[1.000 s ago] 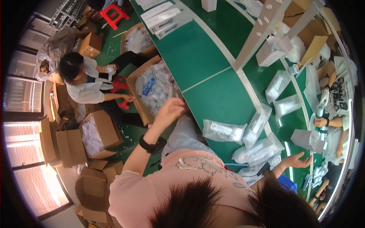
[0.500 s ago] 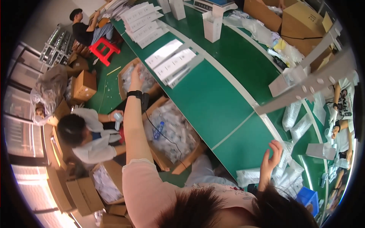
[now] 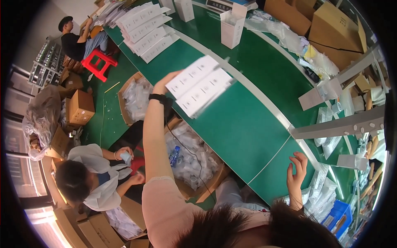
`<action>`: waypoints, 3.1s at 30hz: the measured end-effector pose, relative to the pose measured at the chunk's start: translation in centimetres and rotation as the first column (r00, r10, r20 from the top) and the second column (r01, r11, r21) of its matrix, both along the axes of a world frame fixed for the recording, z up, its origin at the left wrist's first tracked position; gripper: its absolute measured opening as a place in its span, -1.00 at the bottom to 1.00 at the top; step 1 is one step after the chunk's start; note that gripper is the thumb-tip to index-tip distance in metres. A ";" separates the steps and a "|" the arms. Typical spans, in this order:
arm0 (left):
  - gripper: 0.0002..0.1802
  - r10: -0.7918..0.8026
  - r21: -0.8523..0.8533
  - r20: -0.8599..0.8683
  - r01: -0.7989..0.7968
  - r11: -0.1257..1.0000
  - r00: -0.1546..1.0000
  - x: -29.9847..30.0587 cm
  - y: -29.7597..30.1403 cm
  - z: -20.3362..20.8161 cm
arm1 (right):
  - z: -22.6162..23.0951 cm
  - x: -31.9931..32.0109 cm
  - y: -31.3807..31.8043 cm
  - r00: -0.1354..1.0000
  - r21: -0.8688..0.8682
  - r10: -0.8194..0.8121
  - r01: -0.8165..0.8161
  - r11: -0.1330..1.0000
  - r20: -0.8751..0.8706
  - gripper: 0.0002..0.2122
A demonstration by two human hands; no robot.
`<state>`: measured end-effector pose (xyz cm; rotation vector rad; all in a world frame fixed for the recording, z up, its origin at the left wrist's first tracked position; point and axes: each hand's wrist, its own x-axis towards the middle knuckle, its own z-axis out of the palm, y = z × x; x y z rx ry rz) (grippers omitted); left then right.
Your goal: The person packs handheld fans by placing them into bubble wrap bags, inserting the bagged fans and instruction manuals into cardboard boxes, and stacking the finished boxes on the table.
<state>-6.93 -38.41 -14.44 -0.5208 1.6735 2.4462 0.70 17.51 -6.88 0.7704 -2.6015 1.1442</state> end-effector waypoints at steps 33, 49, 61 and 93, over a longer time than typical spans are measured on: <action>-0.47 0.924 -0.077 -0.269 -0.962 0.262 0.273 -0.5 -32.0 -5.9 | -13.0 -14.0 -55.4 0.577 0.739 0.778 -0.632 0.233 0.248 -0.12; -0.46 0.739 -0.262 -0.346 -0.816 0.516 0.579 -9.6 -51.7 -5.1 | -13.1 -14.9 -56.0 0.465 0.477 0.877 -0.802 0.358 0.124 -0.37; -0.47 0.575 -0.359 -0.320 -0.658 0.662 0.753 -12.7 -58.8 -6.7 | -12.6 -15.1 -56.1 0.436 0.405 0.871 -0.855 0.323 0.226 -0.41; -0.57 0.387 -0.588 -0.254 -0.459 0.666 0.887 -9.0 -52.2 0.1 | -9.1 -13.1 -63.2 0.392 0.268 0.920 -0.886 0.378 0.000 -0.46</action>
